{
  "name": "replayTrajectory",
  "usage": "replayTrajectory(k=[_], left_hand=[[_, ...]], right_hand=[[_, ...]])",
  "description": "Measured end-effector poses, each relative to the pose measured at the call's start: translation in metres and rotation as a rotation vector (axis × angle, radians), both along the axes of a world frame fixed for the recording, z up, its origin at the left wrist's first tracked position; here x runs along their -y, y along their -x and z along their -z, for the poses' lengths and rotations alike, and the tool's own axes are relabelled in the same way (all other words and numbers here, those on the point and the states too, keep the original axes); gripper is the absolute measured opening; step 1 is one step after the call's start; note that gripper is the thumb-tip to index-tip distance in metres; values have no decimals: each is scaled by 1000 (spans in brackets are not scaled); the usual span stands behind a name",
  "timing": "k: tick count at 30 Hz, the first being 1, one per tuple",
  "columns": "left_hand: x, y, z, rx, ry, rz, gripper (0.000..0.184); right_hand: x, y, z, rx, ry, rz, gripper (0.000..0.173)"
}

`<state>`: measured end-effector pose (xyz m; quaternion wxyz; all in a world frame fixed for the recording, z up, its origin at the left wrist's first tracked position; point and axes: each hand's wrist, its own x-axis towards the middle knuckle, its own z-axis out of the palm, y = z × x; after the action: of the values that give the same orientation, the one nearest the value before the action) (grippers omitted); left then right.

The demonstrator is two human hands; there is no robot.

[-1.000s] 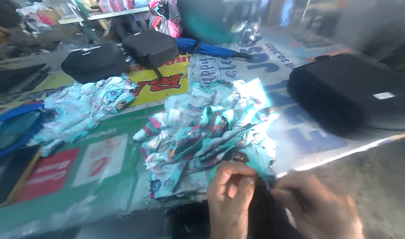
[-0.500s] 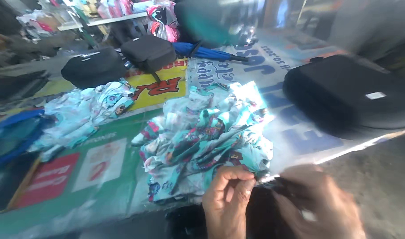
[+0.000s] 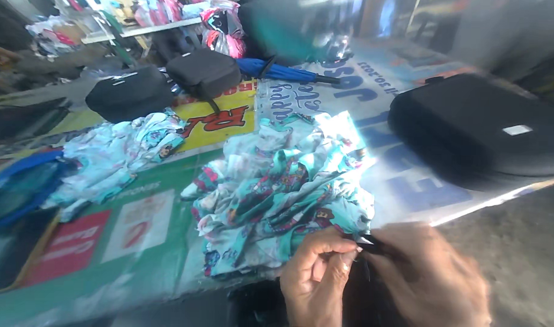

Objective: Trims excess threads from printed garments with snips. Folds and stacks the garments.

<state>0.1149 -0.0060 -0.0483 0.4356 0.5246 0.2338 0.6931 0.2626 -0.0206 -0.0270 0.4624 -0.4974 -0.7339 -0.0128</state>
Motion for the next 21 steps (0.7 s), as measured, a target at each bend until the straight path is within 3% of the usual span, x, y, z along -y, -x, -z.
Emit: replayTrajectory(k=[3, 7, 16, 21], left_hand=[[2, -3, -7, 33, 58, -38, 9], [0, 0, 1, 6, -1, 38, 11], [1, -1, 4, -60, -34, -4, 10], [0, 4, 2, 30, 74, 46, 26]], right_hand=[[-5, 0, 7, -11, -44, 17, 22], [-9, 2, 9, -47, -74, 5, 20], [-12, 2, 13, -121, -75, -31, 15], [-8, -3, 15, -96, -28, 31, 22]])
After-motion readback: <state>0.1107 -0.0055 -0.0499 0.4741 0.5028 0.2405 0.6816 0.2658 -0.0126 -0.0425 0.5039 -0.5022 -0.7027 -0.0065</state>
